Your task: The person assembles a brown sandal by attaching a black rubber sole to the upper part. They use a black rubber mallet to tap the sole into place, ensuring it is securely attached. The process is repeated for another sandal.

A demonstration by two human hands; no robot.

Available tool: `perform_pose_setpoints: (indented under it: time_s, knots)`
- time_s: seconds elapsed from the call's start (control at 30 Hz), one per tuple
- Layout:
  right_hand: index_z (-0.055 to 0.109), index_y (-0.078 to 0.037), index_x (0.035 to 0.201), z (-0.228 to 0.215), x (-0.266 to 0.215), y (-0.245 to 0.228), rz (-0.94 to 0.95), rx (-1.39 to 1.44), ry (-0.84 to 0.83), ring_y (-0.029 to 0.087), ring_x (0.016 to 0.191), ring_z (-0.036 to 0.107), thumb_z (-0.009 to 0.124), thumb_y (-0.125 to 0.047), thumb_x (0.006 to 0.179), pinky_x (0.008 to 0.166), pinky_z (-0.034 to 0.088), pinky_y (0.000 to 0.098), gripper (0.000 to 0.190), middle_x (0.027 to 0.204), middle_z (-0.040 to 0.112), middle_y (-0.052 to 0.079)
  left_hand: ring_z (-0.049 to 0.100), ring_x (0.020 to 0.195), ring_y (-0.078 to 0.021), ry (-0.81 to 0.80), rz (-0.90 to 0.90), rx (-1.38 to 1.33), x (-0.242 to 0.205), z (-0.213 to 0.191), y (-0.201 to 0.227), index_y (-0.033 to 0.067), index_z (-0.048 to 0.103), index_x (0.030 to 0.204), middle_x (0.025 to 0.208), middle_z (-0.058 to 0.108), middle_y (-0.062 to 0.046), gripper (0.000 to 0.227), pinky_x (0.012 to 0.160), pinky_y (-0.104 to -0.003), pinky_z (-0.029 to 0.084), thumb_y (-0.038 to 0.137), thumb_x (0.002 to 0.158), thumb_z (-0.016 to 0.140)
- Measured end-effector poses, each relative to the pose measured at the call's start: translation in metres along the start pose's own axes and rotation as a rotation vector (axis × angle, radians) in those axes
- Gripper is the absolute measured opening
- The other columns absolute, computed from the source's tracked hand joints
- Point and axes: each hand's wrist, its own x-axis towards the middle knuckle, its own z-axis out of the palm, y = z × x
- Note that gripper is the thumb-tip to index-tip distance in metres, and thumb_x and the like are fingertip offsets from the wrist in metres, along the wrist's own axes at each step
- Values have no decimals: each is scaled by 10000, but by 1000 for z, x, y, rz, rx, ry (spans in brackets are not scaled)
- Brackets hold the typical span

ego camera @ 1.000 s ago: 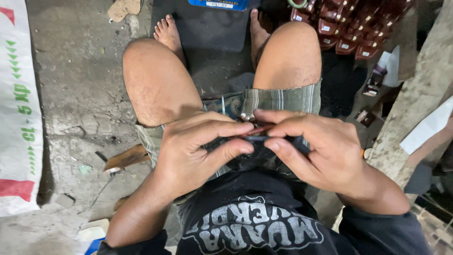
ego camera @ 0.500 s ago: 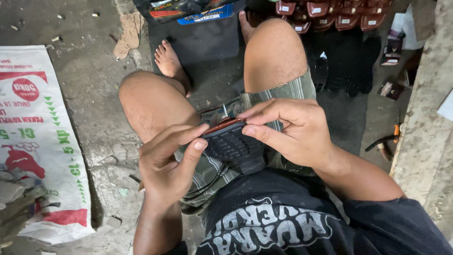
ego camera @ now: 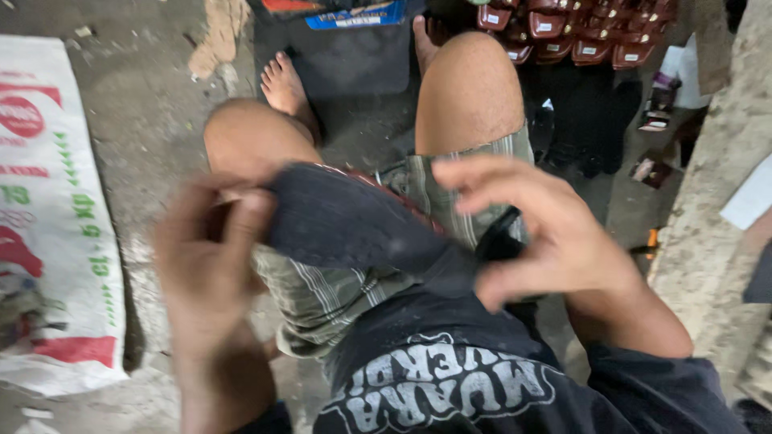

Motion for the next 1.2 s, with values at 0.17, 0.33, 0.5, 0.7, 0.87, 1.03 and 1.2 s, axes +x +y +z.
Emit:
perform_pose_setpoints:
  time_s: [0.17,0.33,0.5,0.7,0.87,1.03,1.2]
  knots:
    - [661,-23,1176,-10,-23,33,-98,-454,82,356,1270,679,924,-192,758,1100,554,429,522,1289,682,168,640,1094,-144,-39,-71,-198,7,-9,-25,3,596,1249,1277,689,-134,264,915,-238,520,79,1008,675]
    - [705,20,1132,-18,-29,77,-58,-516,188,332,1195,721,910,-112,802,1104,563,440,410,1188,737,170,622,1018,-190,40,313,461,-3,24,-6,53,682,1106,1119,615,-97,309,724,-293,500,190,893,859]
    - [700,30,1162,-15,-31,72,-25,-509,217,308,1170,728,904,-106,823,1096,575,423,418,1200,725,156,637,1085,-222,-226,864,754,2,83,4,79,727,1198,1213,675,-33,357,929,-405,464,319,939,778]
    - [717,16,1135,-13,-27,68,-85,-637,176,318,1146,728,900,-131,832,1007,597,405,383,1163,739,153,643,1129,-207,-224,986,770,12,109,-13,33,721,1177,1211,679,-52,283,985,-371,499,166,930,749]
    - [726,0,1117,-18,-28,70,-34,-588,163,301,1148,742,880,-124,858,1056,589,421,326,1160,748,139,652,1069,-201,-292,1002,709,21,112,-13,37,726,1119,1146,678,-33,215,901,-347,506,149,937,749]
    - [708,5,1161,-31,-35,75,71,-287,170,288,1187,731,863,-126,853,1094,580,415,369,1192,733,165,677,973,-182,-295,869,612,26,116,-13,101,724,1002,1058,688,10,170,804,-336,518,206,903,814]
    - [715,-17,1148,-35,-45,90,85,-108,185,265,1193,737,869,-81,868,1115,568,419,326,1189,742,138,687,914,-187,-327,816,525,33,116,-22,116,723,945,1012,710,21,181,742,-334,530,219,877,855]
